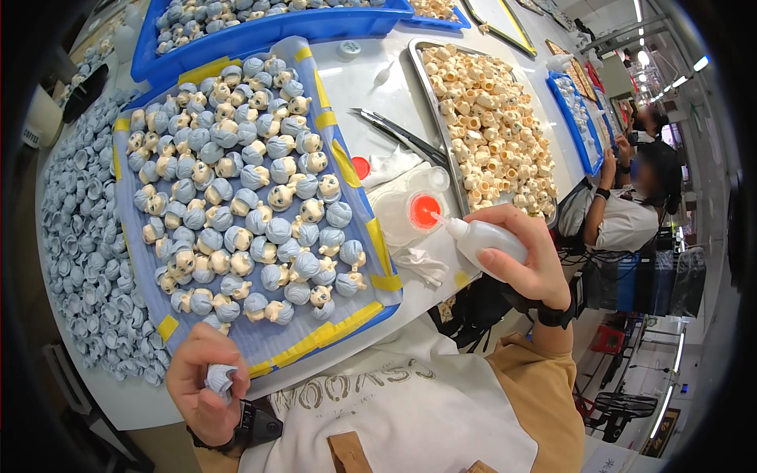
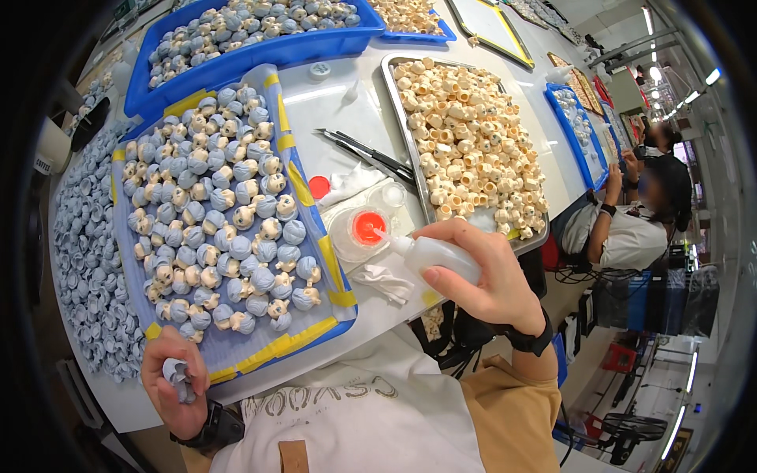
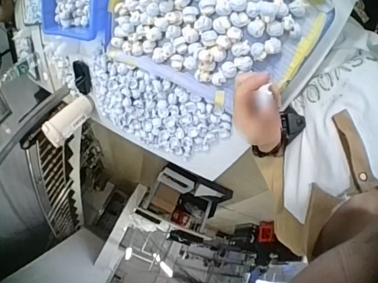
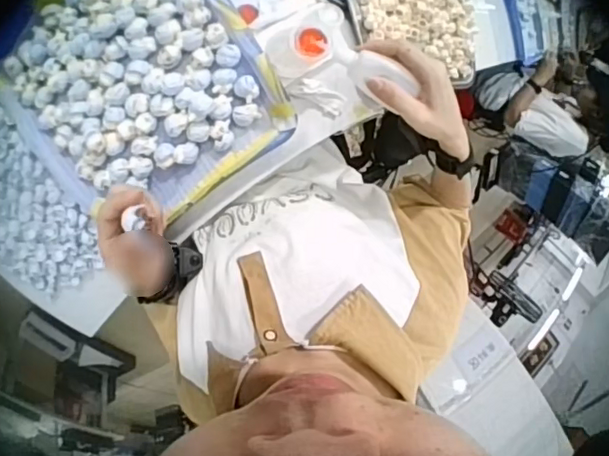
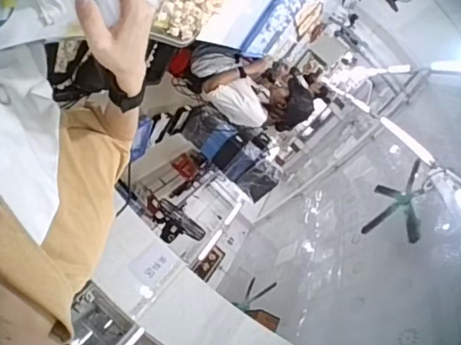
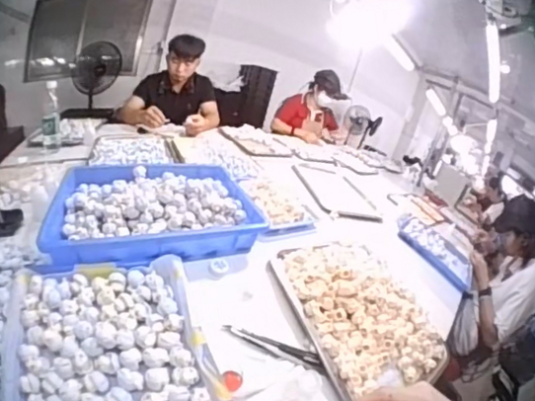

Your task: The person repeatedly picks small blue and white components from trays, applies glue from a bottle, and joins them together by hand. The assembled items are placed back into a blue tray on the table. Other workers are visible in the background performing similar tasks.

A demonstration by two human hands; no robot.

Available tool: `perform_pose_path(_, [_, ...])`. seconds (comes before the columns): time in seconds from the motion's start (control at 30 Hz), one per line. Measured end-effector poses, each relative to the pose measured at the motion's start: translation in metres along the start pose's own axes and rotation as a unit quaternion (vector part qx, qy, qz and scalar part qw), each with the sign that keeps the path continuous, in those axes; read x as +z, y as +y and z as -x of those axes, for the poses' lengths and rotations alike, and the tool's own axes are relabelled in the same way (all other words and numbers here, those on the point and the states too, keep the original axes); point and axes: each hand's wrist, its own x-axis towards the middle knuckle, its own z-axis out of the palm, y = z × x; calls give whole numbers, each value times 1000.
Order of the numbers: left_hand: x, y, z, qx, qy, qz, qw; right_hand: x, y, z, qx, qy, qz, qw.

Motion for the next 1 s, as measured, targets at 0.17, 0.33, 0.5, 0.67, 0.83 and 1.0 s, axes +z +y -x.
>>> perform_pose_path(0.17, [-1,0,-1,-5,-14,2,1000,0,-2,2,6,5,5,1000])
perform_pose_path(0.33, [-2,-1,-1,17,-55,43,997,1,0,1,-7,5,8,1000])
perform_pose_path(0.5, [-3,-1,-1,21,-71,49,996,1,1,2,-15,6,14,1000])
perform_pose_path(0.67, [-2,5,-1,-6,-62,66,996,1,0,2,-11,2,15,1000])
perform_pose_path(0.83, [-6,4,1,-7,-45,59,997,1,2,3,-17,8,20,1000])
perform_pose_path(1.0, [-6,2,0,4,-53,58,997,2,2,3,-18,16,16,1000])
